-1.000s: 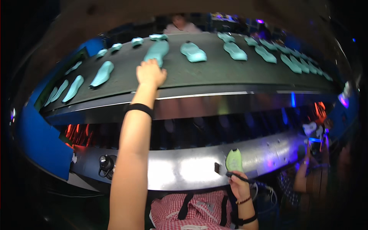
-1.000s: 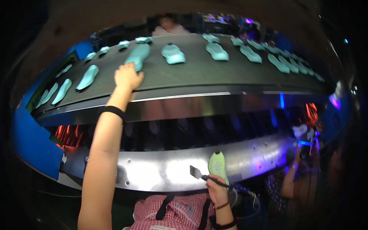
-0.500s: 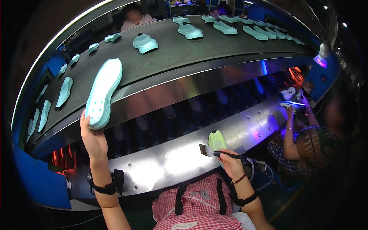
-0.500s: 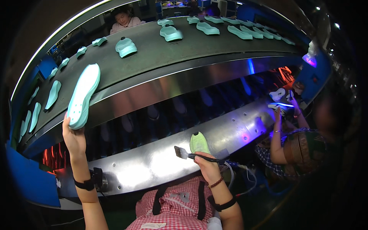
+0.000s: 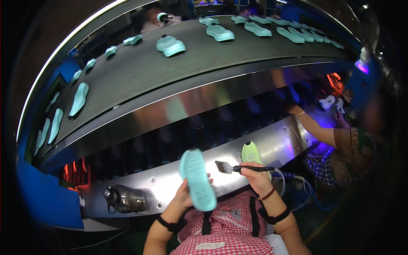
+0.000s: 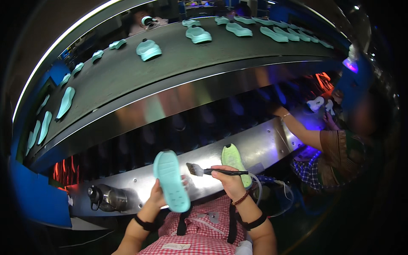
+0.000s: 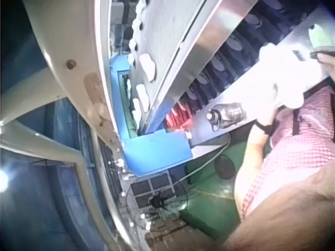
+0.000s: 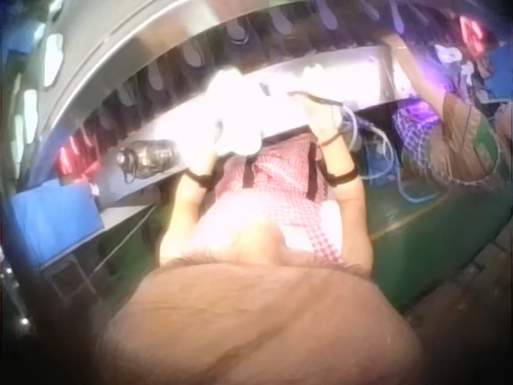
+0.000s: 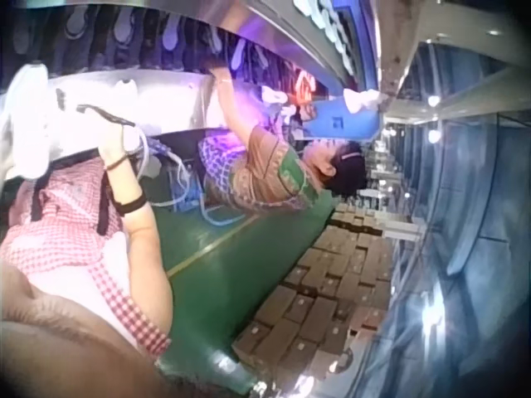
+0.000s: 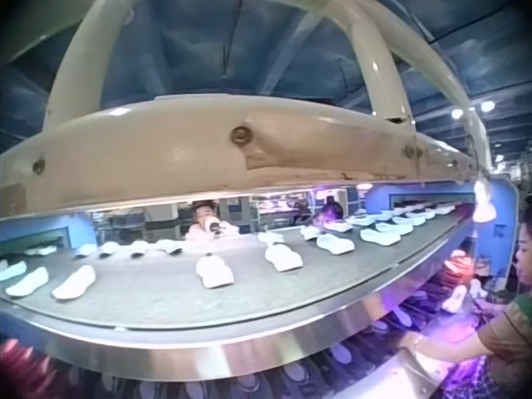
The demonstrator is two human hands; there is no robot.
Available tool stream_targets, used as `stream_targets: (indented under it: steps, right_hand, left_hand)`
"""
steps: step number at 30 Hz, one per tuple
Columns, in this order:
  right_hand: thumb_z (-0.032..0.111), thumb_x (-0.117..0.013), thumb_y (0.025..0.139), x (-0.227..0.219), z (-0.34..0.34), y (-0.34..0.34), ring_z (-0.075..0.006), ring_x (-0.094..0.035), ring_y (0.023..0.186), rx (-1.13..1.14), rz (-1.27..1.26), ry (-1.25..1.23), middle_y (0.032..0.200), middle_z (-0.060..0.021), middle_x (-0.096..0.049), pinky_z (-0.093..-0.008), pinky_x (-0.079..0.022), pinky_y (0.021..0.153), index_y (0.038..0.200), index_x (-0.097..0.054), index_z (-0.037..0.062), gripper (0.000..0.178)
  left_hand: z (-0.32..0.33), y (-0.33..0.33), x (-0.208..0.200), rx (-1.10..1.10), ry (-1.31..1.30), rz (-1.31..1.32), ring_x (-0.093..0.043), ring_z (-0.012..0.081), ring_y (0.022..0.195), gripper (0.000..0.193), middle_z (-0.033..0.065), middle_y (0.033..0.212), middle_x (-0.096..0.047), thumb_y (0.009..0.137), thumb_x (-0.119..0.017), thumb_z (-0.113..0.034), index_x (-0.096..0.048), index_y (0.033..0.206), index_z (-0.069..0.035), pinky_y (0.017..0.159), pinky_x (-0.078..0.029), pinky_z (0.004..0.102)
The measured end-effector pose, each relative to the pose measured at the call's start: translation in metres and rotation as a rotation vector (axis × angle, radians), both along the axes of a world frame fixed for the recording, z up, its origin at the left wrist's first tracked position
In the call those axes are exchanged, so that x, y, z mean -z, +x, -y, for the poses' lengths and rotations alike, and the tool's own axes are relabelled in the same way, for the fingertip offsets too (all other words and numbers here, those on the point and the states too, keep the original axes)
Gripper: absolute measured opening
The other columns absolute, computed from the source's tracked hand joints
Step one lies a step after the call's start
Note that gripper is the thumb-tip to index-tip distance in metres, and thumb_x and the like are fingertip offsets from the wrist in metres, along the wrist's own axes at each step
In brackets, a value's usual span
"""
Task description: The worker applies a dark liquid adhesive to the bottom of light blue foam shoe soles using a brush, then places them back onto a conveyor belt.
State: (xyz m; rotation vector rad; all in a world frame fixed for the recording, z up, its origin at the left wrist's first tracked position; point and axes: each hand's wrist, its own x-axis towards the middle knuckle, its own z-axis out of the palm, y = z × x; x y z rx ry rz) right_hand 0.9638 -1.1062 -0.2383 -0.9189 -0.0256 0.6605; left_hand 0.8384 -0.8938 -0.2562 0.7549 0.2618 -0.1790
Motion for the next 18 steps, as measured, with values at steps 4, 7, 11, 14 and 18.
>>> stream_targets:
  steps: [4,7,11,14,18]
  right_hand:
    - [0.0,-0.062,0.075,-0.005,-0.027,-0.008,-0.0123,-0.058,0.08,-0.169,0.251,-0.183,0.089,-0.0098,-0.063,-0.0224,-0.046,0.074,0.097,-0.059,-0.0053,0.023]
    - [0.004,-0.063,0.076,-0.009,-0.044,-0.004,-0.0095,-0.058,0.075,-0.144,0.342,-0.298,0.085,-0.0078,-0.063,-0.02,-0.047,0.067,0.097,-0.06,-0.0044,0.023]
    - [0.008,-0.063,0.075,-0.014,-0.062,-0.01,-0.0152,-0.06,0.076,-0.108,0.671,-0.451,0.084,-0.0098,-0.064,-0.0245,-0.047,0.07,0.095,-0.062,0.0003,0.022]
    - [0.008,-0.065,0.07,-0.021,-0.059,-0.022,-0.0234,-0.061,0.085,-0.165,1.099,-0.481,0.087,-0.0128,-0.064,-0.0307,-0.047,0.076,0.089,-0.064,0.0029,0.02]
    - [0.011,-0.062,0.071,-0.038,-0.031,-0.028,-0.0262,-0.061,0.081,-0.576,1.111,-0.416,0.087,-0.0137,-0.063,-0.0318,-0.047,0.075,0.088,-0.063,0.0025,0.019]
  left_hand:
    - [0.027,0.013,0.021,-0.04,-0.522,-0.032,-0.037,0.0348,0.118,0.097,0.0181,0.128,-0.039,0.069,-0.012,-0.079,-0.025,0.133,-0.009,0.097,-0.031,0.0502]
    - [0.037,0.017,0.026,-0.036,-0.542,0.105,-0.046,0.0329,0.109,0.091,0.0178,0.121,-0.045,0.073,-0.011,-0.076,-0.03,0.13,-0.007,0.095,-0.033,0.0483]
    - [0.052,0.025,0.024,-0.31,-0.317,-0.145,-0.046,0.0304,0.109,0.084,0.0154,0.121,-0.045,0.078,-0.014,-0.07,-0.033,0.128,-0.006,0.096,-0.034,0.0425]
    - [0.042,0.028,0.017,-0.366,-0.164,-0.159,-0.044,0.0301,0.11,0.08,0.0154,0.122,-0.044,0.079,-0.014,-0.068,-0.035,0.126,-0.006,0.096,-0.034,0.0414]
    - [0.008,0.017,0.003,-0.373,-0.189,-0.081,-0.054,0.0303,0.096,0.085,0.017,0.103,-0.055,0.077,-0.011,-0.071,-0.046,0.116,-0.003,0.087,-0.041,0.0432]
